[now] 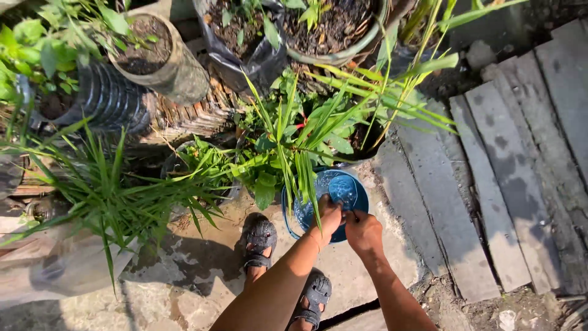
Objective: Watering potted plants and removing weeds in an outdoor garden area.
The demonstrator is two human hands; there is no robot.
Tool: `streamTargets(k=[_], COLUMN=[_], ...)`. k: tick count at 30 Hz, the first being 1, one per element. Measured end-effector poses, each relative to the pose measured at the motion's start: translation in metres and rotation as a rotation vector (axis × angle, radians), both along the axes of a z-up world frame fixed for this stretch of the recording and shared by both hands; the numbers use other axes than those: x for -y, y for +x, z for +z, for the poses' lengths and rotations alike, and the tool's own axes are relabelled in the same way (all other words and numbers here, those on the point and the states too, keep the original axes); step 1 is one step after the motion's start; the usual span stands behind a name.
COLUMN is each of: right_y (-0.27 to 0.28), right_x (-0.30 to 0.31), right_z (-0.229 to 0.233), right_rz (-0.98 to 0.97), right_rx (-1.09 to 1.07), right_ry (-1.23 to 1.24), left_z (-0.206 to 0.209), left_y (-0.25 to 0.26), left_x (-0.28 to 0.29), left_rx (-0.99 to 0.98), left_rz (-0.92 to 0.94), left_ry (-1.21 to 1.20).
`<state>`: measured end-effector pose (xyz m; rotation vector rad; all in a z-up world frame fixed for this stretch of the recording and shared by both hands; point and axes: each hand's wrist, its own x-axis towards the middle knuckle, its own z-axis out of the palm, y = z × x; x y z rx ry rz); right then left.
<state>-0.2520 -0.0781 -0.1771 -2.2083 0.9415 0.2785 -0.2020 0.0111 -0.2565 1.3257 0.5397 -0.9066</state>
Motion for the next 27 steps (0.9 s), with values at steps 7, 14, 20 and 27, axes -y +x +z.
streamTargets(k=[7, 14, 20, 27], right_y=[0.085, 0.233, 0.375, 0.432], right_x=[0.049, 0.074, 0.133, 0.163], right_z=[0.122, 0.252, 0.188, 0.136], right_rz=[0.024, -0.067, -0.149, 0.372], right_rx=[0.025, -0.055, 0.004, -0.114], right_ry=[-0.014, 0.107, 0.108, -0.549], left_z=[0.192, 0.258, 0.248, 0.225], left_y=[0.108, 0.251, 0.356, 0.387], left_x=[0.028, 0.061, 0.077, 0.088], left_rx=[0.149, 0.273, 0.507, 0.336], left_rz=[-0.145, -0.16, -0.231, -0.202], left_ry=[0.049, -0.133, -0.034, 0.089])
